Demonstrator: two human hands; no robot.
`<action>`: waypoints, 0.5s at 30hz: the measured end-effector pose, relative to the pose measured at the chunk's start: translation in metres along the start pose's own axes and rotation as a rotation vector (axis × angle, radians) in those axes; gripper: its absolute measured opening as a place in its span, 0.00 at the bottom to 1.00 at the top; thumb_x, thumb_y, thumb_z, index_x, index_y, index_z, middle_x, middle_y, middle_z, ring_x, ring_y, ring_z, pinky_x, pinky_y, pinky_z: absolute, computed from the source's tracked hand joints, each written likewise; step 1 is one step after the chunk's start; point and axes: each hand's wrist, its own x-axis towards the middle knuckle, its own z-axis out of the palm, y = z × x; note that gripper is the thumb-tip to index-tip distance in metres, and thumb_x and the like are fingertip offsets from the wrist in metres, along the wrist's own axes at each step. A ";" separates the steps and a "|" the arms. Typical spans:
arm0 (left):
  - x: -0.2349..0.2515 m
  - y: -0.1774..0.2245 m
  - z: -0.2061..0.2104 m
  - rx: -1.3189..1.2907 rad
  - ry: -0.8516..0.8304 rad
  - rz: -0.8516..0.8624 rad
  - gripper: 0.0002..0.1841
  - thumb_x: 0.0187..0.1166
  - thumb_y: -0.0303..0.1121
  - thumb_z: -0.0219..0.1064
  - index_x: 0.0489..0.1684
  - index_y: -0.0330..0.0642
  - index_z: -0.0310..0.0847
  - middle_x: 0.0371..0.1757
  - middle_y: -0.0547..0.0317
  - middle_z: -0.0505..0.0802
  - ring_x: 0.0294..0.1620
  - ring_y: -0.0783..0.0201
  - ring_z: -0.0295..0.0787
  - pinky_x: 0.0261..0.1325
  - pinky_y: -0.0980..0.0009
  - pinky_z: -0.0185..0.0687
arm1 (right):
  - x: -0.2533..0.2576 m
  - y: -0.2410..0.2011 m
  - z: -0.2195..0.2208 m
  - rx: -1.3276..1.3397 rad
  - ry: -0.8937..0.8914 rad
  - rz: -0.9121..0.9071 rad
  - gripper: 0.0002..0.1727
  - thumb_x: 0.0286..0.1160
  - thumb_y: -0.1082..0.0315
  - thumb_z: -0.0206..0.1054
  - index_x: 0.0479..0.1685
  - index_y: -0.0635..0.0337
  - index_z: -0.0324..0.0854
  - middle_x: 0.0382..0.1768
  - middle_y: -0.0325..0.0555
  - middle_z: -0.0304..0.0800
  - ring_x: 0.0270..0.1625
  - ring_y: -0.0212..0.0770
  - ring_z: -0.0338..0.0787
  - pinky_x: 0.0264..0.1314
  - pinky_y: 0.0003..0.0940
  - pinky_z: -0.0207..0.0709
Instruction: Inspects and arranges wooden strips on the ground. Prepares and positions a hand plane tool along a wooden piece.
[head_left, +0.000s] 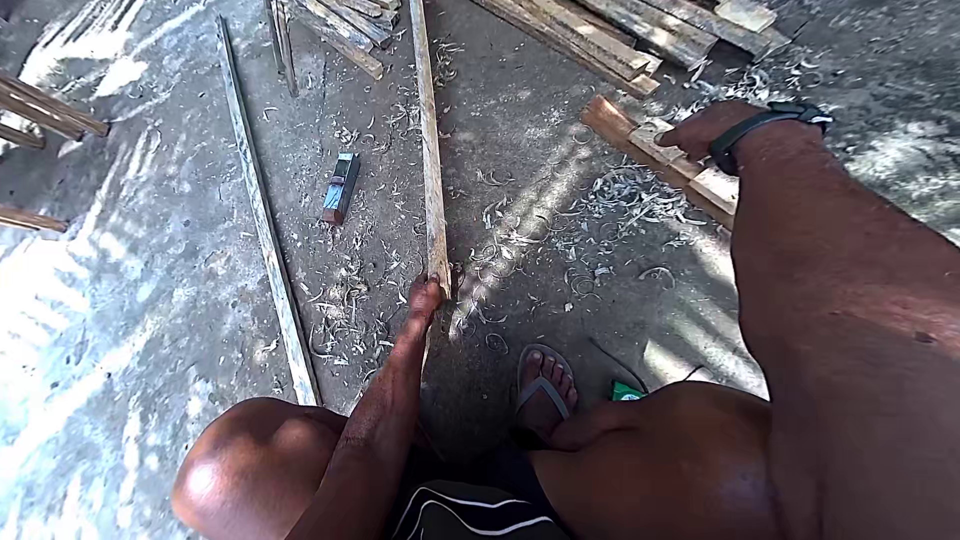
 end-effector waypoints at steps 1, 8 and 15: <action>0.003 -0.005 -0.001 -0.031 0.027 -0.009 0.21 0.94 0.41 0.53 0.72 0.35 0.78 0.44 0.41 0.90 0.34 0.53 0.88 0.40 0.56 0.87 | -0.001 0.000 -0.001 -0.005 0.001 -0.003 0.32 0.84 0.49 0.66 0.59 0.79 0.82 0.61 0.81 0.83 0.66 0.74 0.82 0.69 0.74 0.68; 0.013 -0.026 -0.033 0.418 0.193 -0.021 0.20 0.91 0.42 0.54 0.69 0.44 0.87 0.65 0.39 0.92 0.71 0.42 0.86 0.74 0.41 0.76 | -0.002 0.002 0.000 0.004 -0.033 0.031 0.33 0.86 0.48 0.63 0.62 0.77 0.80 0.59 0.78 0.82 0.59 0.70 0.83 0.63 0.71 0.70; 0.000 -0.055 -0.015 0.706 0.462 0.165 0.35 0.84 0.42 0.56 0.94 0.48 0.56 0.84 0.37 0.74 0.77 0.38 0.78 0.72 0.44 0.79 | 0.014 -0.002 0.012 0.021 -0.033 0.062 0.34 0.82 0.46 0.65 0.65 0.74 0.80 0.63 0.77 0.82 0.65 0.71 0.84 0.66 0.74 0.71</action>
